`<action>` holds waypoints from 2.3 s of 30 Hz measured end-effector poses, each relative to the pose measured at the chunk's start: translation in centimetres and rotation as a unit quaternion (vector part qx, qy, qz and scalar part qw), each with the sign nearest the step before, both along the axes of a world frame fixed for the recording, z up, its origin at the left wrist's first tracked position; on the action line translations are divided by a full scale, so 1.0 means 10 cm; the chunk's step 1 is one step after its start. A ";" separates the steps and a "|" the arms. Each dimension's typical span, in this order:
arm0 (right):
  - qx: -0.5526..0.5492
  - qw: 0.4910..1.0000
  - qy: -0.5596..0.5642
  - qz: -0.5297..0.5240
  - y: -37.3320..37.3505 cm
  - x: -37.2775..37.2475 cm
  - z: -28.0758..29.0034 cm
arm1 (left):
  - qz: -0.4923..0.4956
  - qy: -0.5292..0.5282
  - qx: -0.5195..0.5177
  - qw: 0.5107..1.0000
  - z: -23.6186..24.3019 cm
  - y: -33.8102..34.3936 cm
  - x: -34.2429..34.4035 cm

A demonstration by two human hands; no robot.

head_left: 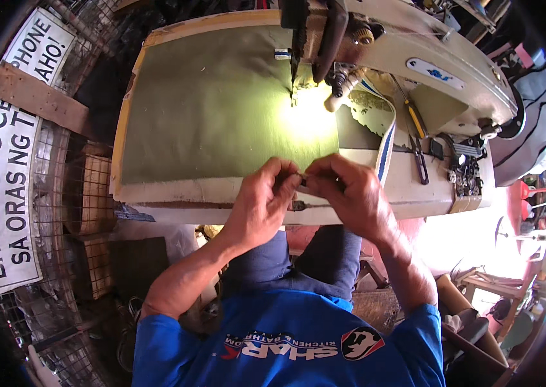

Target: Sewing a strap to fabric using an industrial sewing machine to create a bag.

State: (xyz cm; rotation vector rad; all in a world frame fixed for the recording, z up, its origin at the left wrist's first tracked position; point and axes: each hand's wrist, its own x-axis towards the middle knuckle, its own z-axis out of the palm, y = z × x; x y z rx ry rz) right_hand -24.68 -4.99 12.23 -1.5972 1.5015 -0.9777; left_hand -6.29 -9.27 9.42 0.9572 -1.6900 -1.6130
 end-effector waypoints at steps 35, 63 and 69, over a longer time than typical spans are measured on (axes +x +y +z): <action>-0.038 0.999 0.013 0.028 -1.25 -0.30 -0.55 | -0.084 -0.222 -0.523 0.819 -0.22 -1.07 0.25; -0.138 0.964 0.180 0.140 -1.10 -0.56 -0.37 | -0.127 -0.189 -0.543 0.808 -0.12 -1.21 0.02; -0.213 0.963 0.127 0.110 -1.18 -0.60 -0.53 | -0.091 -0.158 -0.507 0.842 -0.19 -1.24 -0.03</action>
